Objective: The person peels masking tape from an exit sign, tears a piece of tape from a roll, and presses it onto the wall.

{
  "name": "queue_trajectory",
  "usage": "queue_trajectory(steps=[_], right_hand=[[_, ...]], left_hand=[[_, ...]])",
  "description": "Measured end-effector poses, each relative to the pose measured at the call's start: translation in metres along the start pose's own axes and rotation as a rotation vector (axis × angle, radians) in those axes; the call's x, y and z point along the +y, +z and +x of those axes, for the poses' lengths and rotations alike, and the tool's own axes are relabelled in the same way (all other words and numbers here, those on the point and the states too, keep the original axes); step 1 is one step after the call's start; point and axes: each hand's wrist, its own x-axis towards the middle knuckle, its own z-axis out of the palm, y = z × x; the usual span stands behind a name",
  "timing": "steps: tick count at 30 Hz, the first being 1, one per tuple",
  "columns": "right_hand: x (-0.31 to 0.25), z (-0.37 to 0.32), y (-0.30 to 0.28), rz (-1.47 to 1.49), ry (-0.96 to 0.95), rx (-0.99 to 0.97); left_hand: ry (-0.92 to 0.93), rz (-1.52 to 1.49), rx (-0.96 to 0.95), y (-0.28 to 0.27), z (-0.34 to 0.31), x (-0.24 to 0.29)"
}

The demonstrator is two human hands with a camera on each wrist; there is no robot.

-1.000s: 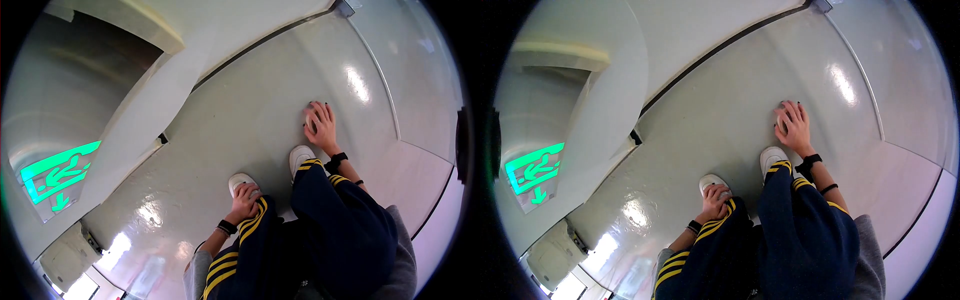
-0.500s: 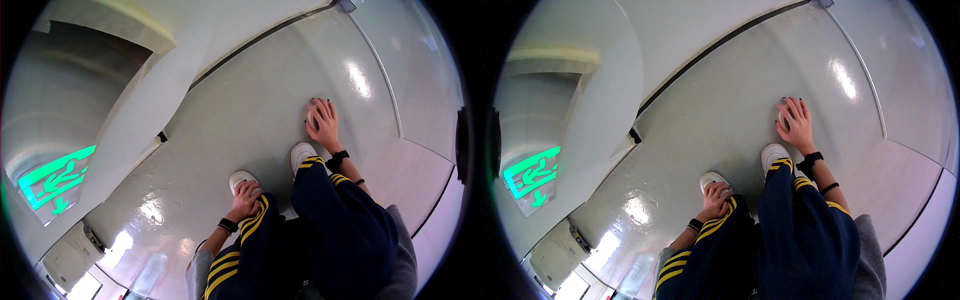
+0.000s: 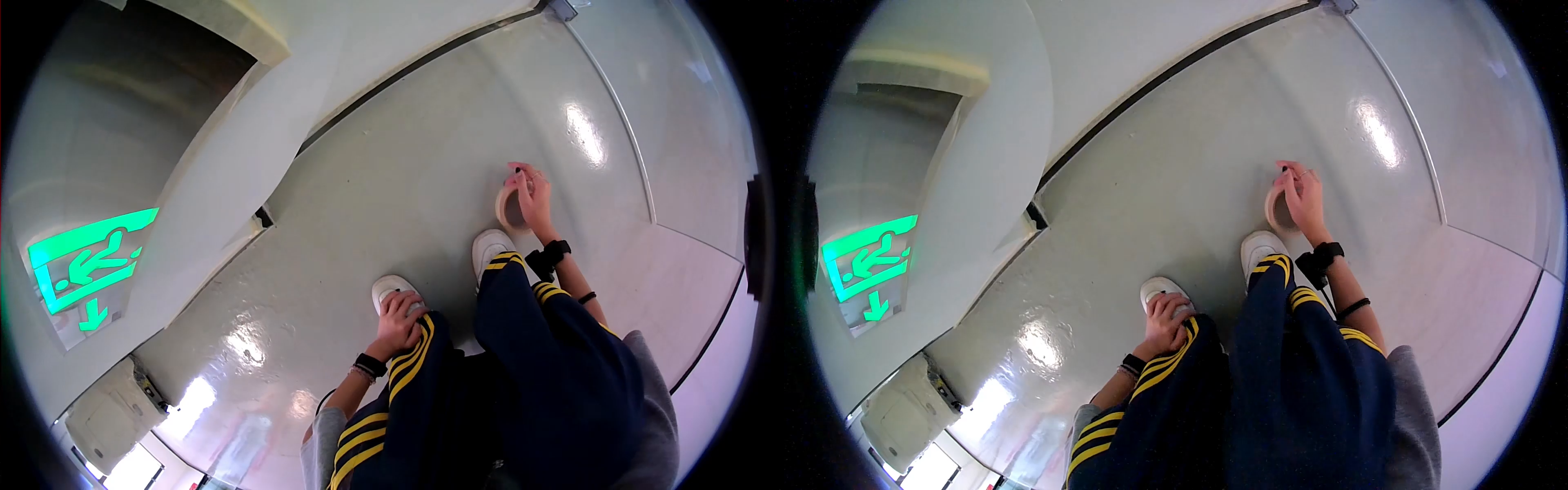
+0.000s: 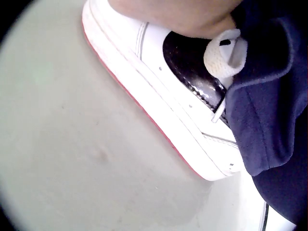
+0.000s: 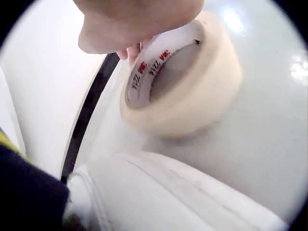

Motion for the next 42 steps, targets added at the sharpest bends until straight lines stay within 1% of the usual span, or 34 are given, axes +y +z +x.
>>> queue_trajectory(steps=[1,3,4,6,7,9,10,12,13,15,16,18,19,20,22,24,26,28,30,33,37,39,42], right_hand=[[0.004,-0.001,0.002,-0.002,0.0,0.001],[0.013,-0.003,0.007,-0.033,0.154,0.086],[0.016,-0.004,0.008,-0.04,0.158,0.091],[0.015,-0.006,0.01,-0.167,-0.012,0.168],[0.011,-0.006,0.01,-0.175,-0.004,0.172],[0.001,-0.006,0.01,-0.441,-0.213,0.139],[0.001,-0.005,0.011,-0.449,-0.205,0.141],[0.004,-0.005,0.01,-0.28,-0.121,0.117],[0.008,-0.005,0.009,-0.294,-0.106,0.119],[0.016,-0.007,0.01,-0.042,-0.015,0.191],[0.019,-0.01,0.01,-0.059,-0.004,0.191],[0.02,-0.011,0.012,-0.255,-0.059,0.227],[0.021,-0.01,0.013,-0.332,-0.181,0.225],[0.018,-0.008,0.014,-0.337,-0.179,0.225],[0.012,-0.008,0.014,-0.461,-0.209,0.174],[0.014,-0.009,0.017,-0.466,-0.198,0.188],[0.015,-0.009,0.017,-0.464,-0.259,0.23],[0.013,-0.009,0.02,-0.47,-0.26,0.211],[0.018,-0.007,0.02,-0.496,-0.296,0.26],[0.017,-0.008,0.019,-0.493,-0.255,0.235],[0.018,-0.006,0.019,-0.502,-0.293,0.216],[0.018,-0.007,0.02,-0.518,-0.269,0.221],[0.016,-0.007,0.021,-0.495,-0.286,0.235]], left_hand=[[0.001,0.0,0.004,-0.001,0.001,0.001],[-0.01,0.001,-0.002,0.0,0.001,0.002],[-0.023,0.004,-0.01,0.0,0.001,0.002],[-0.019,-0.009,-0.015,0.0,0.001,0.002],[-0.026,-0.009,-0.01,0.0,0.0,0.003],[-0.027,-0.01,0.004,0.0,0.001,0.004],[-0.022,-0.019,-0.001,0.001,0.001,0.003],[-0.028,0.003,0.001,0.0,0.001,0.003],[-0.033,0.001,-0.013,-0.001,0.001,0.003],[-0.031,0.0,-0.018,0.0,0.001,0.003],[-0.039,0.014,-0.015,0.0,0.001,0.004],[-0.037,-0.004,-0.012,0.0,0.001,0.004],[-0.036,0.008,-0.022,-0.001,0.002,0.004],[-0.035,0.023,-0.032,-0.001,0.002,0.004],[-0.035,0.022,-0.054,0.001,0.002,0.004],[-0.03,0.029,-0.065,-0.001,0.002,0.002],[-0.05,0.043,-0.089,-0.003,0.002,0.003],[-0.035,0.049,-0.082,-0.002,0.002,0.002],[-0.035,0.046,-0.08,-0.001,0.002,0.003],[-0.025,0.074,-0.077,-0.003,0.004,0.005],[-0.047,0.063,-0.079,-0.004,0.005,0.006],[-0.047,0.052,-0.082,-0.005,0.005,0.006],[-0.048,0.047,-0.08,-0.005,0.004,0.005]])
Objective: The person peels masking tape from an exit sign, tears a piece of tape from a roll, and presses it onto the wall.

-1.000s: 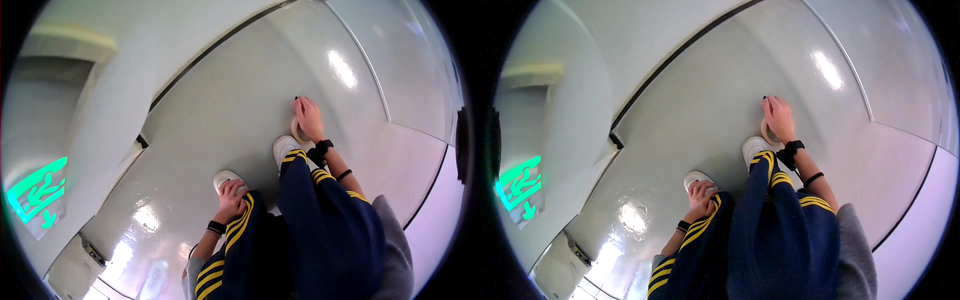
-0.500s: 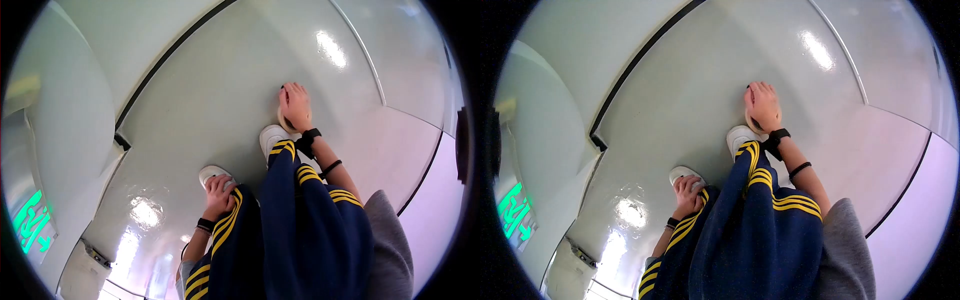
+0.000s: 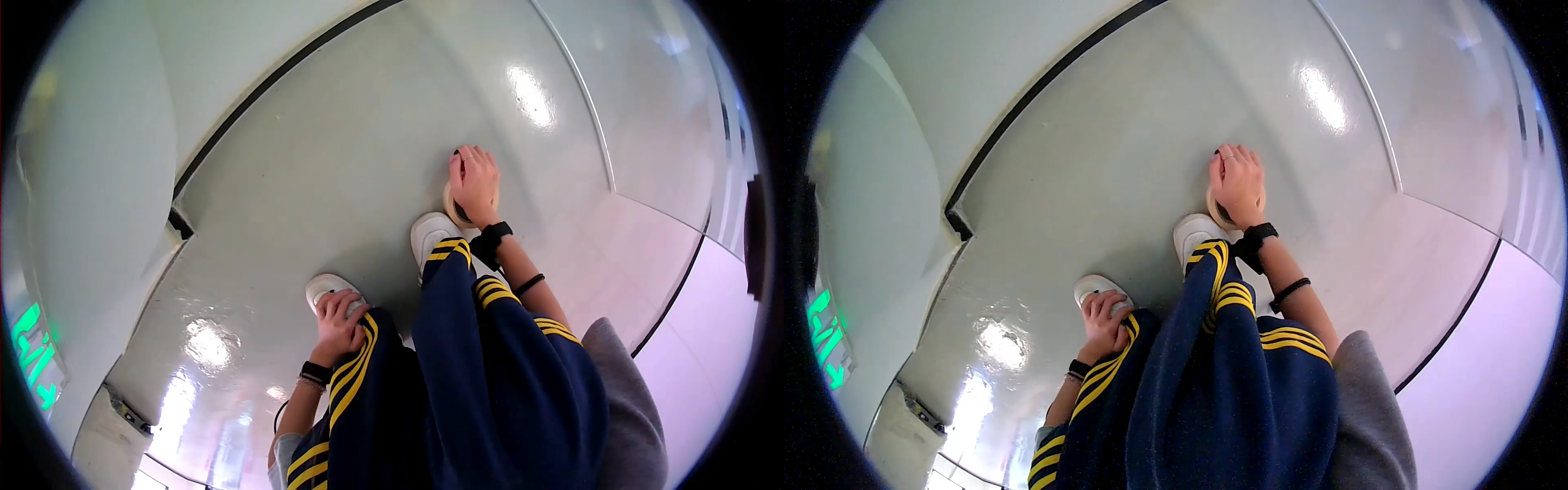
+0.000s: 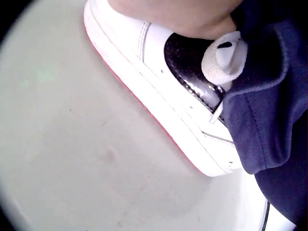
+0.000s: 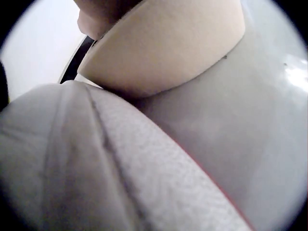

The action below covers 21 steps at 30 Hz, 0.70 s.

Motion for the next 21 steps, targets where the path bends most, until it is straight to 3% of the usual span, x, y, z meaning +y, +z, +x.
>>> queue_trajectory(steps=[13,16,18,19,21], right_hand=[[0.0,-0.002,0.0,-0.022,0.053,-0.073],[0.005,-0.002,0.001,0.063,0.065,-0.059],[0.008,-0.002,-0.005,0.317,0.132,-0.069],[0.003,0.001,-0.014,0.318,0.127,-0.076],[-0.009,0.008,-0.034,0.046,-0.068,0.107]], left_hand=[[0.009,0.009,0.02,0.0,0.0,0.001],[0.002,0.009,0.012,-0.003,0.0,0.0],[-0.006,-0.001,0.009,-0.001,0.0,0.001],[-0.005,-0.011,0.013,-0.001,-0.001,0.0],[-0.009,-0.019,0.018,-0.002,-0.002,0.0]])
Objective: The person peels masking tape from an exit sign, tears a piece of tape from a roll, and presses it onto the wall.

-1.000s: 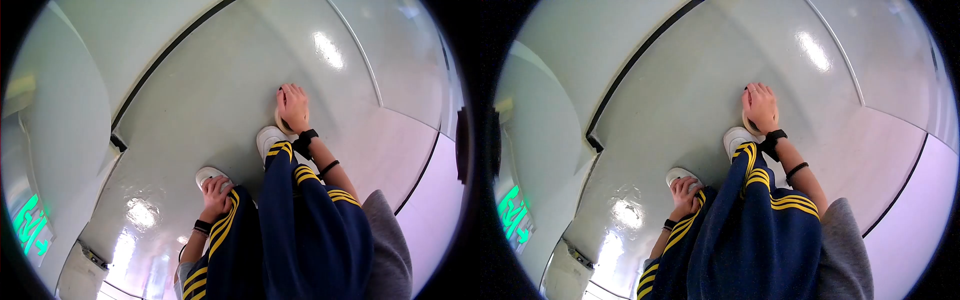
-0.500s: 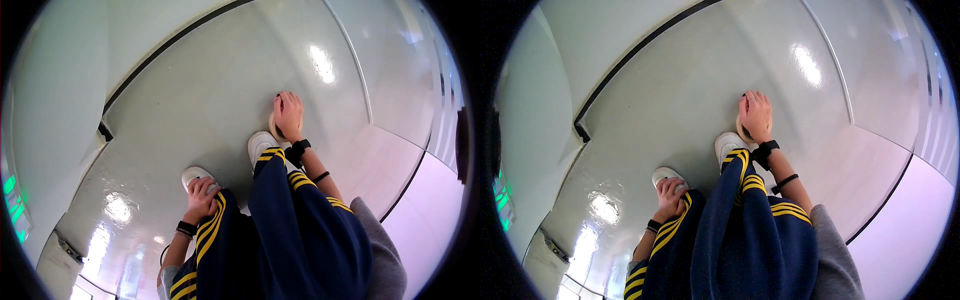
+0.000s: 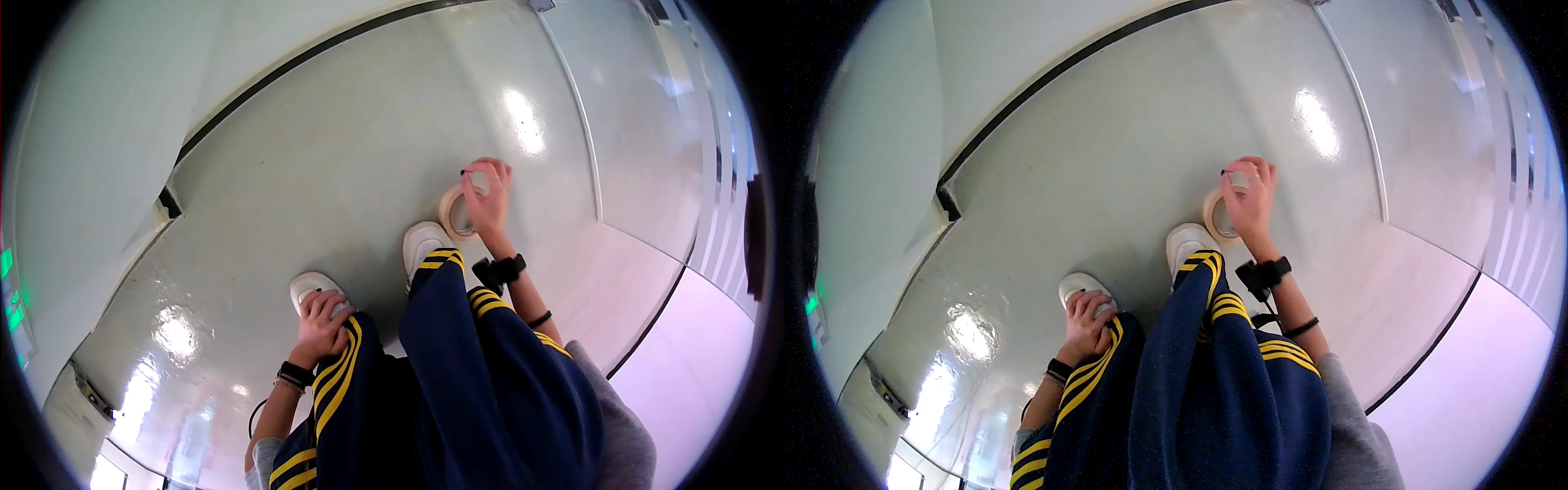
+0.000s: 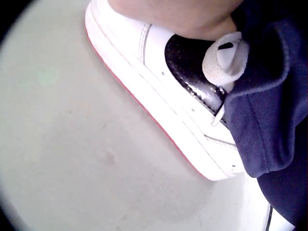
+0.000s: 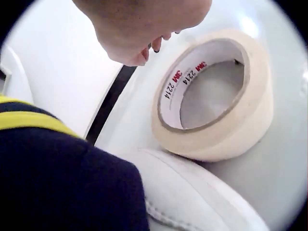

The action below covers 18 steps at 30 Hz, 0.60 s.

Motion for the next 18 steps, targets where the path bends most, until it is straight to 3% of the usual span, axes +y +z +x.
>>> queue_trajectory(steps=[1,3,4,6,11,13,18], right_hand=[[0.0,-0.004,-0.004,0.002,-0.002,-0.003],[0.0,-0.014,-0.014,0.314,0.393,-0.293],[-0.001,-0.02,-0.016,0.31,0.391,-0.293],[0.002,-0.036,-0.017,0.452,0.642,-0.451],[0.003,-0.058,-0.008,0.562,0.746,-0.42],[0.003,-0.058,-0.006,0.645,0.884,-0.421],[-0.005,-0.049,-0.011,0.713,0.958,-0.422]], left_hand=[[0.004,0.0,-0.002,0.0,0.0,0.0],[0.01,-0.004,-0.002,0.0,0.0,0.0],[0.006,-0.005,-0.005,0.001,0.0,-0.001],[0.005,-0.013,-0.007,0.002,0.0,0.0],[0.005,-0.01,-0.014,0.0,0.0,0.0],[0.01,-0.013,-0.007,0.002,-0.001,-0.001],[0.014,-0.017,0.011,0.001,0.001,-0.001]])
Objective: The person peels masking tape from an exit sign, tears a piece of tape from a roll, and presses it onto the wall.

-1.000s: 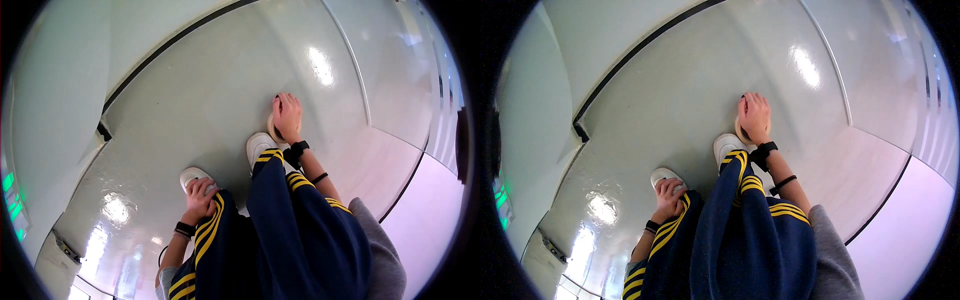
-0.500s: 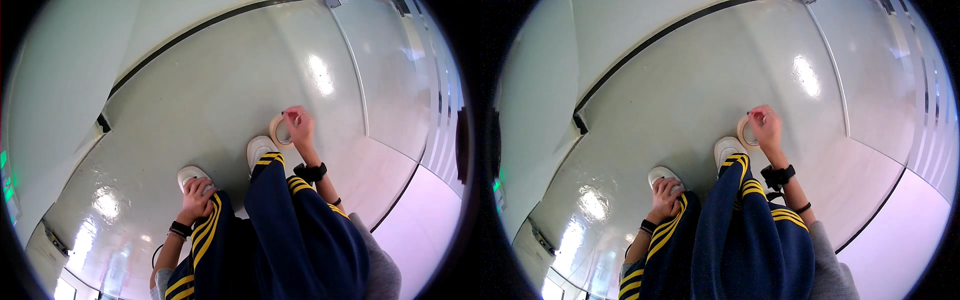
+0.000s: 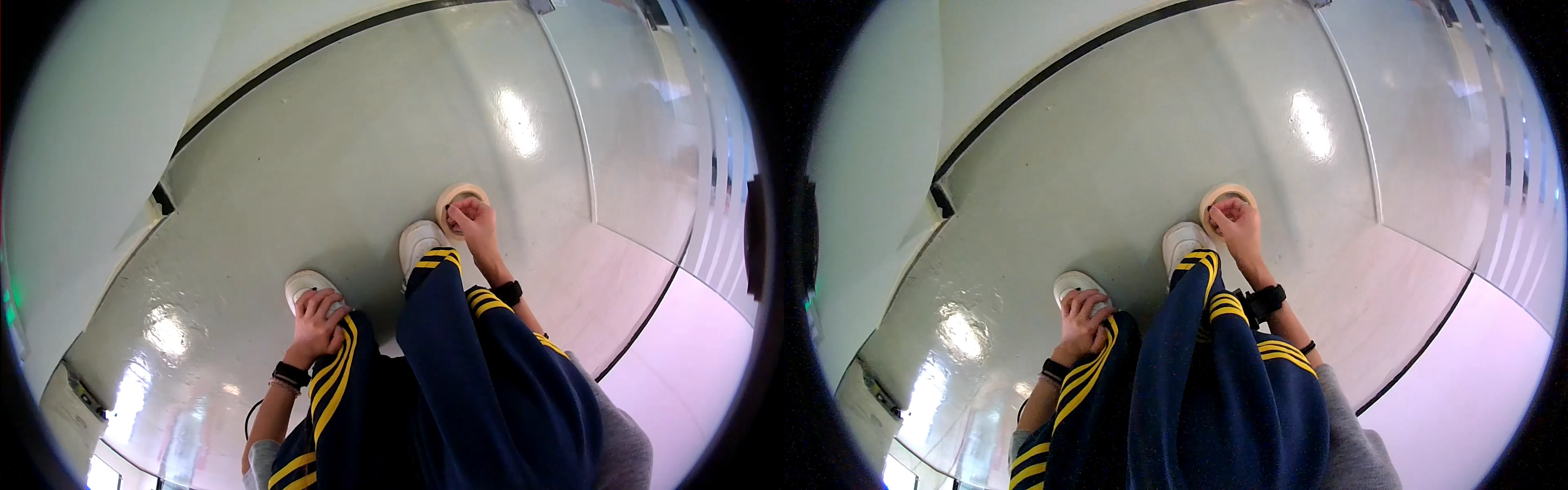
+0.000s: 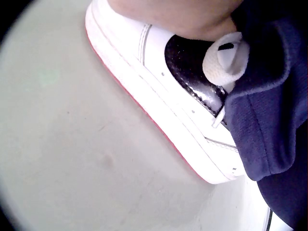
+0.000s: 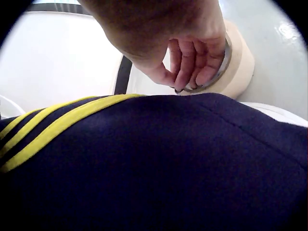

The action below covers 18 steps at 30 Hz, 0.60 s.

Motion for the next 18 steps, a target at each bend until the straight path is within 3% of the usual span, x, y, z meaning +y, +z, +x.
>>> queue_trajectory(steps=[13,18], right_hand=[[-0.005,0.0,0.0,0.031,0.104,0.026],[0.007,-0.001,-0.001,-0.002,0.006,0.011]], left_hand=[[0.011,-0.001,0.011,0.001,0.0,-0.001],[0.005,0.002,0.006,0.0,-0.001,0.0]])
